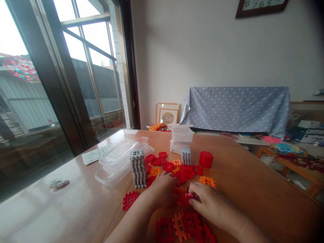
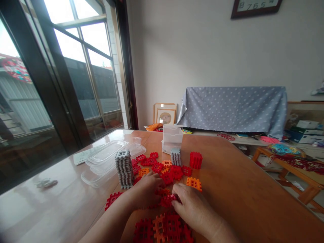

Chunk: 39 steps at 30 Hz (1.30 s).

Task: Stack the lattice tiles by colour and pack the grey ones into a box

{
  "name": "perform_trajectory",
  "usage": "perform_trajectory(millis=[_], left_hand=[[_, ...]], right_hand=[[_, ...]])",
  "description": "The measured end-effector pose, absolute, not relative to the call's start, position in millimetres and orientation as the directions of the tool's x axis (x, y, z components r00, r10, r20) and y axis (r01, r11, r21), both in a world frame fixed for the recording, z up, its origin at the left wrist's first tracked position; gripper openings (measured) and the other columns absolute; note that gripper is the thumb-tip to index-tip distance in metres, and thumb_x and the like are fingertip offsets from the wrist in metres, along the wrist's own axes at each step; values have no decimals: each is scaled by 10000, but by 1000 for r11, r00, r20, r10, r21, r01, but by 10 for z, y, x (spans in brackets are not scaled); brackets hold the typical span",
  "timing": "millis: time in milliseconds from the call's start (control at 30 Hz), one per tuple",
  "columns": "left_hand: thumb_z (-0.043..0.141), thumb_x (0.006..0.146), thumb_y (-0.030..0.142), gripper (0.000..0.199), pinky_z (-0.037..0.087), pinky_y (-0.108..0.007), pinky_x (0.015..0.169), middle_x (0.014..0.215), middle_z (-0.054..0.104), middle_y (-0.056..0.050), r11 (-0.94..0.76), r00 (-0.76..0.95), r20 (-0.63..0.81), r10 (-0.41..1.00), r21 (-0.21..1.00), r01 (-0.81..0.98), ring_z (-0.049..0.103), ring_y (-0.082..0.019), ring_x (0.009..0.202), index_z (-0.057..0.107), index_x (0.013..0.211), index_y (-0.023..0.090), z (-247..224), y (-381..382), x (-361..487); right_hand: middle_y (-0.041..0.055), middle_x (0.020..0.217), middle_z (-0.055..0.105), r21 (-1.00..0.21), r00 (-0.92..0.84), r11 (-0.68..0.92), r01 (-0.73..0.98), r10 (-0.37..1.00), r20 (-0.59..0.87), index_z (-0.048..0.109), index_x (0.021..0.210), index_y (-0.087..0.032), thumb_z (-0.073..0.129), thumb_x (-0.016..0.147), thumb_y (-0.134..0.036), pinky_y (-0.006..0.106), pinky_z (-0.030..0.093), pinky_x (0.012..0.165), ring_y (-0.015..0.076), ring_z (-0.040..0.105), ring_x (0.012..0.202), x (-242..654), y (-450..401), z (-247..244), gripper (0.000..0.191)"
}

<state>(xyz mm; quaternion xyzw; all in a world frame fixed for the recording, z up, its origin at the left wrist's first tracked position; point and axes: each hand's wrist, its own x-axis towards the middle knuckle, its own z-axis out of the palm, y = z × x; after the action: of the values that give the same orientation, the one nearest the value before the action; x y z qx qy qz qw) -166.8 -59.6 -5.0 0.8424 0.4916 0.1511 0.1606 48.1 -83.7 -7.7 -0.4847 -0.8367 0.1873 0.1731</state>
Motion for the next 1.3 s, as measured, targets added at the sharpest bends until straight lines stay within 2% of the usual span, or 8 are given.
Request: perform_trajectory(millis=[133,333,567,833,1000,1100,1200,1300], left_hand=[[753,666,342,225,436,-453,873,1024,657,-124,-447,475,6,880,347,824,563,-355,1024,718,859,232,16,-632,-1649],[762,672,455,320,416,-506,923,1073,643,-139,-448,476,-24,879,298,843,555,-389,1079,706,886,224,42,-650,-1642],[778,654,476,405,419,-484,897,1065,649,-157,-431,457,-14,889,307,848,568,-394,1054,655,931,208,15,-655,-1571],[605,724,163,192,366,-321,716,908,685,-69,-351,331,125,935,431,831,605,-242,824,581,902,232,10,-639,-1622],[527,796,145,101,330,-275,655,826,631,-22,-286,112,315,943,585,759,568,-192,765,537,845,233,11,-536,-1660],[508,810,128,98,341,-260,660,782,580,-4,-365,93,411,907,656,661,539,-172,743,516,810,225,6,-518,-1612],[505,785,80,136,364,-252,695,807,560,-6,-469,127,494,860,670,575,539,-169,783,520,796,215,20,-555,-1531],[498,788,50,167,383,-257,725,855,552,-16,-533,152,547,823,654,536,543,-170,817,537,818,209,42,-621,-1449]], right_hand=[[-24,762,637,-482,-481,463,744,871,94,518,752,-222,563,832,-182,249,312,614,138,557,687,494,-853,-76,100],[-25,752,657,-500,-469,438,747,880,71,538,767,-232,546,826,-176,246,324,616,146,568,686,543,-843,-109,81],[-13,762,664,-500,-482,452,739,873,76,549,753,-228,557,829,-187,244,341,629,151,577,691,555,-846,-90,86],[-11,729,675,-543,-431,398,739,899,74,578,767,-232,576,832,-173,235,344,625,149,579,673,568,-877,-31,88],[-26,769,693,-663,-442,348,662,896,29,586,826,-242,621,836,-229,224,375,623,145,614,698,514,-886,-32,39],[-35,754,682,-756,-464,327,567,885,35,594,856,-240,593,869,-261,228,406,627,141,625,697,498,-864,-74,25],[-18,744,663,-850,-367,268,453,925,96,614,894,-226,509,942,-356,258,454,651,161,645,707,520,-800,-88,175],[25,827,689,-961,-245,127,246,967,65,619,983,-200,474,961,-536,303,500,685,193,679,744,546,-746,-41,366]])
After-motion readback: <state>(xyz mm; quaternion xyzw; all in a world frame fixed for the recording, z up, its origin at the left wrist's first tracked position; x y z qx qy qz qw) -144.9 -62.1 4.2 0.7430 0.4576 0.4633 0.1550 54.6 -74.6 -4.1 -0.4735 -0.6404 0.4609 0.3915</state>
